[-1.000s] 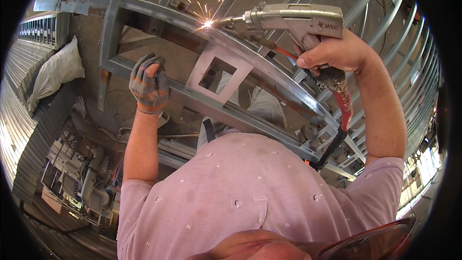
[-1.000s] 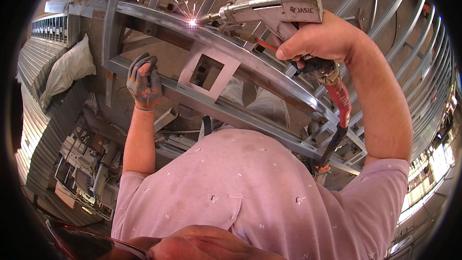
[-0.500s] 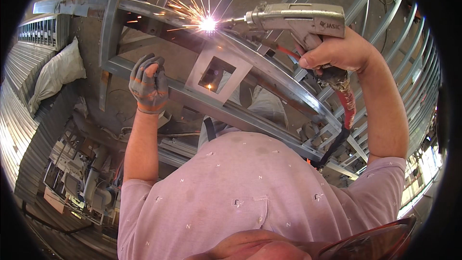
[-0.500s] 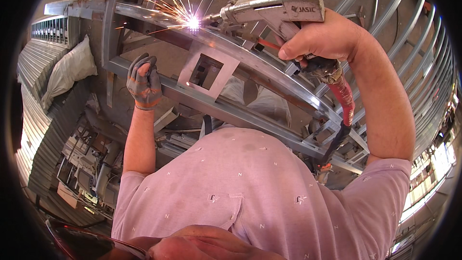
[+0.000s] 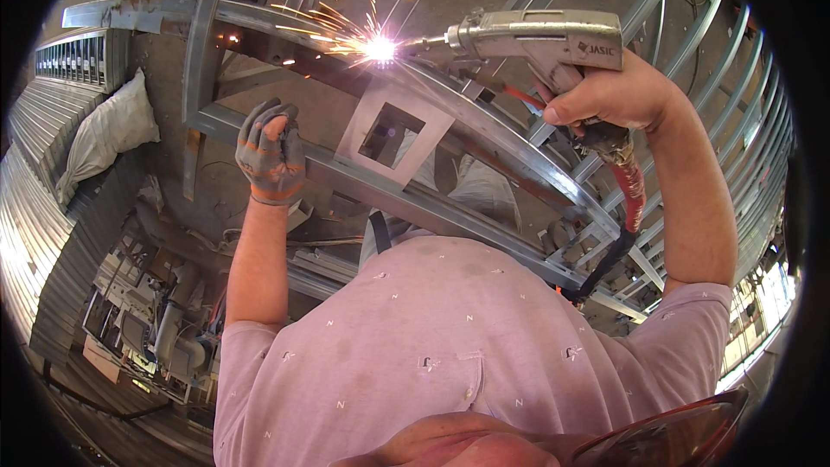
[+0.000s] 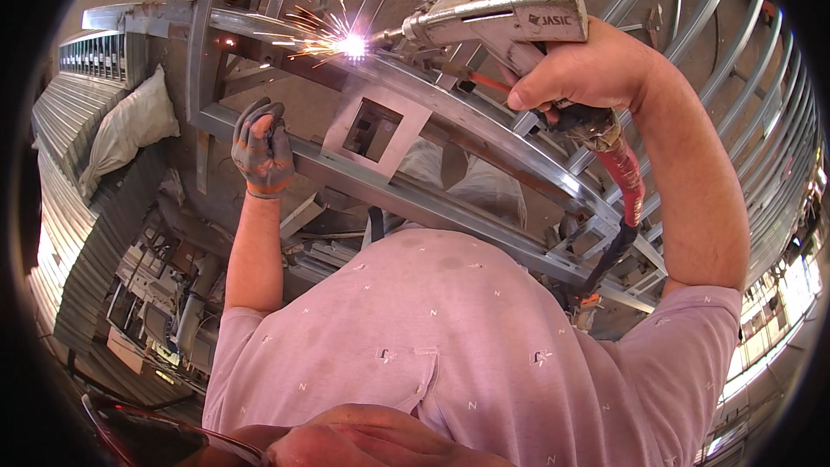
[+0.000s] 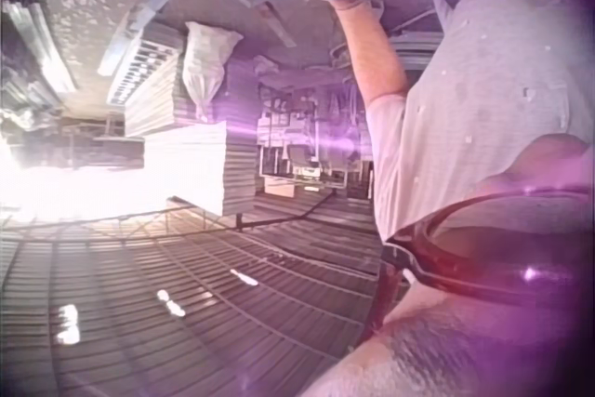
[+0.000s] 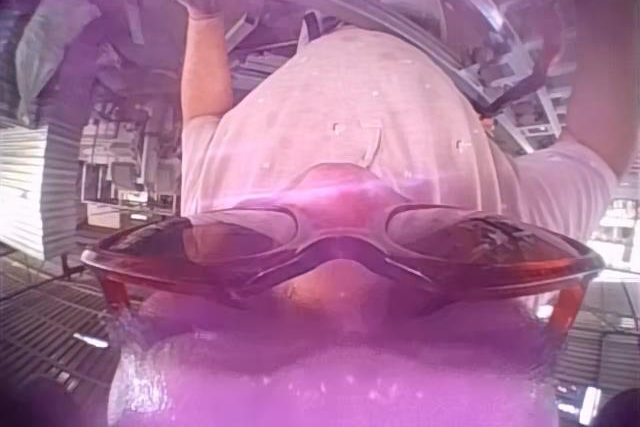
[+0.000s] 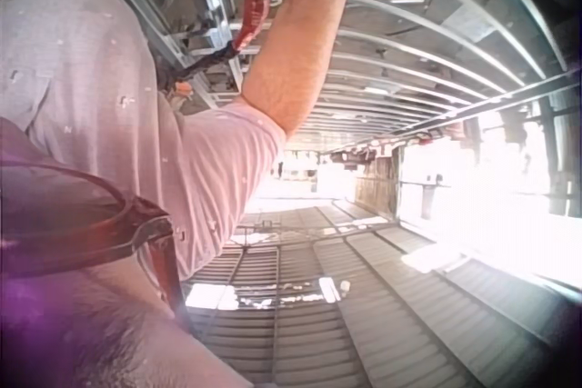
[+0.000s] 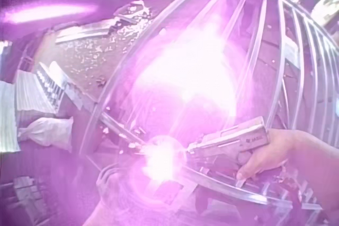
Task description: The person uses a handheld welding tool to join sections of a large metal frame structure. They move along the frame, applying welds at various joints and seams while wearing protective gloves and glasses.
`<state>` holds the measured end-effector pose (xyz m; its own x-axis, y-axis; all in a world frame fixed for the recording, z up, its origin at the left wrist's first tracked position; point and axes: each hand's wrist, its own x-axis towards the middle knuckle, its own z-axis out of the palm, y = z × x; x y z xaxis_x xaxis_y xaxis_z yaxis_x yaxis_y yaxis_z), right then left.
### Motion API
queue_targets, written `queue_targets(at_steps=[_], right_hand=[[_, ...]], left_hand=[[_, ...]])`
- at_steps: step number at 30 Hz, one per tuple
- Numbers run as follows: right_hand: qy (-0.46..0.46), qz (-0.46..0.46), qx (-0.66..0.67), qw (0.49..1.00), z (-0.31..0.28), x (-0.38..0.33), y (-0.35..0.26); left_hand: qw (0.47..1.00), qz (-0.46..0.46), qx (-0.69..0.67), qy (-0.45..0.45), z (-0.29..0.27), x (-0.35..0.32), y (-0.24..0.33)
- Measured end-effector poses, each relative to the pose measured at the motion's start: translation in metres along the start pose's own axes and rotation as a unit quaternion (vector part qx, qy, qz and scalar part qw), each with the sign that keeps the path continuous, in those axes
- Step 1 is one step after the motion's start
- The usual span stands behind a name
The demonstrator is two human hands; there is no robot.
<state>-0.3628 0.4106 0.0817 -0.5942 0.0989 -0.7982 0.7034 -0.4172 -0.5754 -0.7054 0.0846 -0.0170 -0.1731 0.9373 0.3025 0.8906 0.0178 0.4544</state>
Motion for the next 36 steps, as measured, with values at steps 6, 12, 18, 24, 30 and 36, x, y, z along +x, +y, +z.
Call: queue_targets(at_steps=[6,12,18,24,30,36], right_hand=[[-0.006,0.002,-0.015,1.000,-0.004,0.000,0.003],[-0.006,0.014,0.002,1.000,-0.007,-0.002,0.005],[0.032,-0.063,0.077,0.995,-0.004,-0.020,-0.006],[0.005,-0.179,0.012,0.984,-0.010,-0.016,-0.054],[-0.030,-0.152,0.011,0.988,0.016,0.028,-0.086],[-0.042,-0.099,0.045,0.993,0.030,0.072,-0.078]], left_hand=[[1.000,0.004,0.000,0.007,0.001,0.000,0.000],[1.000,0.004,0.002,0.013,0.002,-0.004,-0.003],[1.000,0.008,-0.002,0.005,0.000,0.002,0.000],[1.000,0.006,-0.003,0.007,-0.001,-0.001,-0.001],[1.000,0.006,0.000,0.004,-0.004,0.002,-0.002],[1.000,0.001,-0.010,0.016,-0.003,0.004,-0.001]])
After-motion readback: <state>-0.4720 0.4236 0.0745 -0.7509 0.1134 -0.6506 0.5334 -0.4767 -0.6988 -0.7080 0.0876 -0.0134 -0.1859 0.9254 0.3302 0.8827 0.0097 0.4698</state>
